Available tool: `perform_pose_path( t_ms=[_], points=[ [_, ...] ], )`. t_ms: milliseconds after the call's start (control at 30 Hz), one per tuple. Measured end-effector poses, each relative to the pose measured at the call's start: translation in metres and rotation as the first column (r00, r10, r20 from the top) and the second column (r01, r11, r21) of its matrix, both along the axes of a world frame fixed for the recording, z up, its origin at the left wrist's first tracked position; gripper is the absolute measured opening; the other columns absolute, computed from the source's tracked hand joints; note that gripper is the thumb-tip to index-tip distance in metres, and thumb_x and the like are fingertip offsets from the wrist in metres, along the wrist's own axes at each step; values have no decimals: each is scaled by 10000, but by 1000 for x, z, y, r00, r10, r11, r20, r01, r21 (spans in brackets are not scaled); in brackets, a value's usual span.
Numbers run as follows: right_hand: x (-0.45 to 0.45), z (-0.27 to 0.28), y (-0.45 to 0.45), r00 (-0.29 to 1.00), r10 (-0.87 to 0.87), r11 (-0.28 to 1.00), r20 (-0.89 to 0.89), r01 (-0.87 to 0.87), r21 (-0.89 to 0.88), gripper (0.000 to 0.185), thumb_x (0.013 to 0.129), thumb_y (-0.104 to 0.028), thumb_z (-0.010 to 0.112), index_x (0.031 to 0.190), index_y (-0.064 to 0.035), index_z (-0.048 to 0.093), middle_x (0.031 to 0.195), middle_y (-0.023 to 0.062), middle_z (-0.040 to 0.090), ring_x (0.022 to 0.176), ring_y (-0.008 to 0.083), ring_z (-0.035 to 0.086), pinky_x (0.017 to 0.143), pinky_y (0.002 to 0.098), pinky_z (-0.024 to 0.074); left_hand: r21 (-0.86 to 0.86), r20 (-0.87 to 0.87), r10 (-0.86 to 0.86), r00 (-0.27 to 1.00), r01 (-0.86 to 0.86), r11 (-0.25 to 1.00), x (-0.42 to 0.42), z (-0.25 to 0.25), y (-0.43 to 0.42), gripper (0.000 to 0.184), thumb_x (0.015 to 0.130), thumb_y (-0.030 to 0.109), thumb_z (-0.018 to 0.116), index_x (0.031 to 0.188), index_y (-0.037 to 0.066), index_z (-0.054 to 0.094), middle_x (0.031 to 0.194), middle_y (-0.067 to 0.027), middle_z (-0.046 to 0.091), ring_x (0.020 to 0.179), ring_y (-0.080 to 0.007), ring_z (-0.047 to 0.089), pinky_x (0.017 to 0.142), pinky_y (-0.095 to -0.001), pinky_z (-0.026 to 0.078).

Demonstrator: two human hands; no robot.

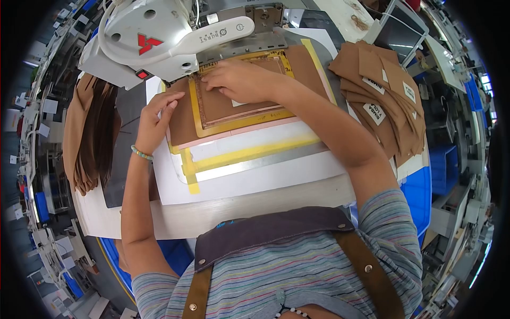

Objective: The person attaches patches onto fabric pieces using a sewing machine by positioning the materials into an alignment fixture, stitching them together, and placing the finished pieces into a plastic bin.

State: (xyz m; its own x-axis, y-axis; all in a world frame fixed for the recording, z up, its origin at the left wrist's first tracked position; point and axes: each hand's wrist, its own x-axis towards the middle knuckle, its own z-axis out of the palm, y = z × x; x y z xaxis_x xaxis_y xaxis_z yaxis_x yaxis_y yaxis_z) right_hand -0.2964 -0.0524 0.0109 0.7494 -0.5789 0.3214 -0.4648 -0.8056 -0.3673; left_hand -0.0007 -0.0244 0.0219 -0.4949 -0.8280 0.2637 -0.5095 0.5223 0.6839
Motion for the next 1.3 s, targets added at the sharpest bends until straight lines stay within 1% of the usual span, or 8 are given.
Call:
perform_pose_path(
  t_ms=[100,200,300,400,600,900,1100,1300],
  points=[
    [-26,3,12,996,-89,987,-3,88,-138,271,905,-61,610,1148,-63,731,1221,66,704,1165,283,593,1024,429,471,-88,69,-18,997,24,996,-7,7,8,236,994,63,597,1191,16,717,1218,-141,716,1191,-305,643,1027,-377,481],
    [-65,33,34,925,-335,941,-180,318,-115,263,910,-84,627,1150,-63,730,1210,54,702,1182,267,597,970,420,483,-134,144,-40,989,60,989,-10,15,19,253,978,43,603,1208,18,706,1254,-134,702,1229,-330,624,1048,-394,475],
    [-96,7,49,855,-456,889,-246,424,-175,289,909,-94,633,1184,-61,713,1246,55,690,1207,258,594,937,405,491,-150,225,-82,971,118,982,-17,13,26,299,966,37,607,1255,26,683,1338,-119,668,1292,-329,591,1097,-400,443],
    [-100,-10,65,883,-459,848,-98,403,-345,320,905,-99,638,1217,-51,691,1285,69,675,1205,262,596,930,403,500,-169,325,-138,935,201,965,-29,7,26,422,939,38,634,1361,55,623,1483,-104,571,1390,-341,501,1161,-426,384],
    [-91,-6,68,846,-510,801,-152,404,-442,342,897,-99,643,1230,-23,676,1330,84,661,1206,266,607,934,406,515,-204,462,-133,877,251,946,-48,0,20,501,952,98,638,1446,68,556,1578,-107,465,1464,-334,409,1214,-456,329],
    [-90,-4,59,852,-471,845,-228,361,-394,348,909,-89,625,1245,-9,663,1296,83,670,1166,263,613,959,393,520,-203,493,-118,862,246,948,-51,1,21,518,970,192,649,1458,57,538,1576,-116,461,1466,-332,403,1221,-469,315],
    [-82,7,60,817,-481,862,-317,375,-341,389,902,-94,604,1288,-74,640,1327,56,657,1206,234,599,948,390,505,-267,498,-95,862,256,929,-51,-11,17,494,985,226,638,1448,79,547,1570,-122,465,1461,-327,408,1213,-485,315],
    [-79,14,58,826,-453,883,-336,362,-300,408,895,-112,617,1301,-74,639,1327,54,657,1197,242,597,951,395,510,-275,480,-93,872,251,928,-54,-12,16,484,977,239,652,1425,78,568,1545,-124,492,1444,-356,420,1191,-480,346]
  ],
)
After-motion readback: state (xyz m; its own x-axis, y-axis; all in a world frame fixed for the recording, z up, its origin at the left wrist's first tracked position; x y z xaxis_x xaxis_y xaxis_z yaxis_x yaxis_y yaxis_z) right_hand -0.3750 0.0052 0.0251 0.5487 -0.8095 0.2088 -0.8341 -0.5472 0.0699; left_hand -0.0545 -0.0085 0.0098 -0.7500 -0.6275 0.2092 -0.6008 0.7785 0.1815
